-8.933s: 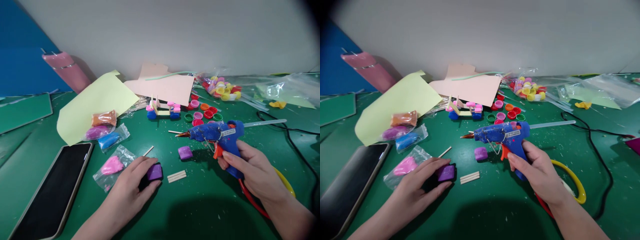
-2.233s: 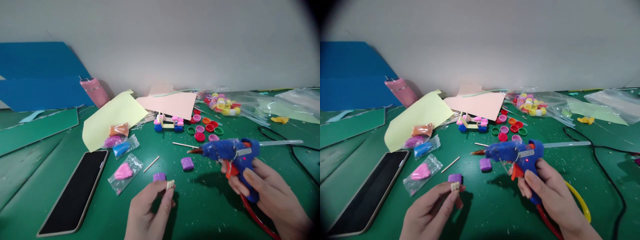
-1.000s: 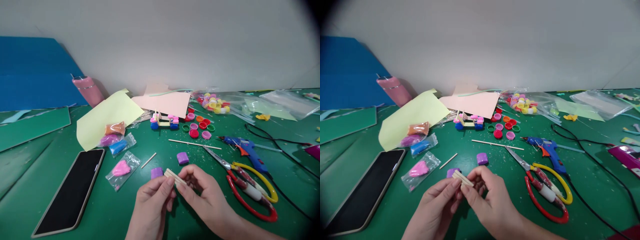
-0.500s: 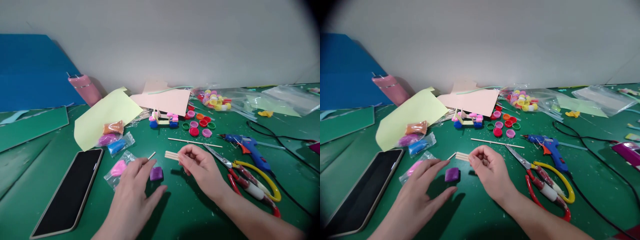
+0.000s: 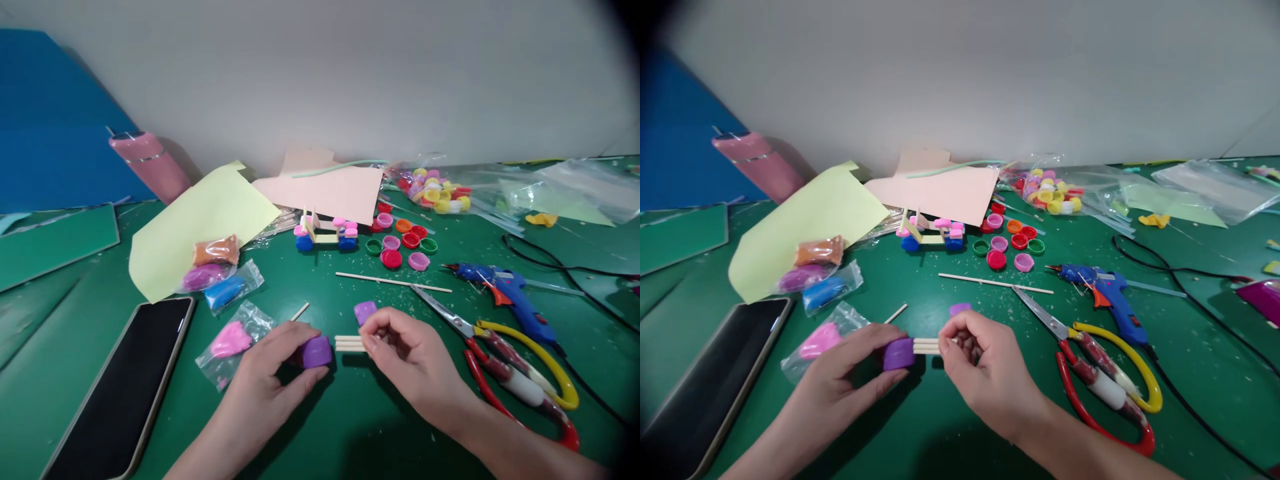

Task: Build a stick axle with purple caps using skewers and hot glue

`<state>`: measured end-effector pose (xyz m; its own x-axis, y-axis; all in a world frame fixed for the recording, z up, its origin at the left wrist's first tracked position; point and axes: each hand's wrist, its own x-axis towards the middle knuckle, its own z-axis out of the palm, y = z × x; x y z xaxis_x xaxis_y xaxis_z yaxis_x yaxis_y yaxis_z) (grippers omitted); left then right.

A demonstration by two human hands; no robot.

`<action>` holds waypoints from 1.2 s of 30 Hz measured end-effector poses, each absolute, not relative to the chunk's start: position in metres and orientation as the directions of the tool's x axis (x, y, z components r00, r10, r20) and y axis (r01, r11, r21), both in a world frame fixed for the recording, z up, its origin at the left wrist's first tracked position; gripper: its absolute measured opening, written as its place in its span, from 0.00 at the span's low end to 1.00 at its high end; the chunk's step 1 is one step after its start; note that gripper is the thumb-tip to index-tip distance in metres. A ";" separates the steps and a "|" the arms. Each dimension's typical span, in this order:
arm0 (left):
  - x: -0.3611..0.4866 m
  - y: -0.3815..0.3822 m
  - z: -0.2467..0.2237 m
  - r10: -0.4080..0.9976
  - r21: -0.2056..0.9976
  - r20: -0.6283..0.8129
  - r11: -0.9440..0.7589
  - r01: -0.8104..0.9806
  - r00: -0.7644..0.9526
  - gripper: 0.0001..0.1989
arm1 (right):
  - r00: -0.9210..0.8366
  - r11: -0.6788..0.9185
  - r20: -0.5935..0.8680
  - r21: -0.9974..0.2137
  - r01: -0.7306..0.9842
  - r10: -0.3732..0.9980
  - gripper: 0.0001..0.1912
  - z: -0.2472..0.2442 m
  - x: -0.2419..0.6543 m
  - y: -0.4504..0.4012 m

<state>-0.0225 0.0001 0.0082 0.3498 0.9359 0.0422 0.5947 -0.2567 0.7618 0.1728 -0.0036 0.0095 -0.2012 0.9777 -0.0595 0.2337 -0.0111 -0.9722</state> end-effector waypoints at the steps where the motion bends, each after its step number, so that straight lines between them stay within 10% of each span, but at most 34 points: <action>1: -0.022 0.000 0.007 0.935 0.768 0.060 -0.268 0.582 0.350 0.09 | -0.200 0.002 -0.050 -0.967 0.253 0.979 0.05 0.010 0.173 -0.004; 18: -0.017 -0.007 0.003 0.870 0.581 0.261 -0.488 0.651 0.419 0.11 | -0.204 0.116 0.031 -0.901 0.418 0.979 0.04 0.005 0.170 -0.010; 36: -0.017 -0.007 0.006 0.893 0.676 0.155 -0.407 0.614 0.422 0.11 | -0.286 0.072 -0.049 -0.915 0.396 0.957 0.05 0.001 0.170 -0.007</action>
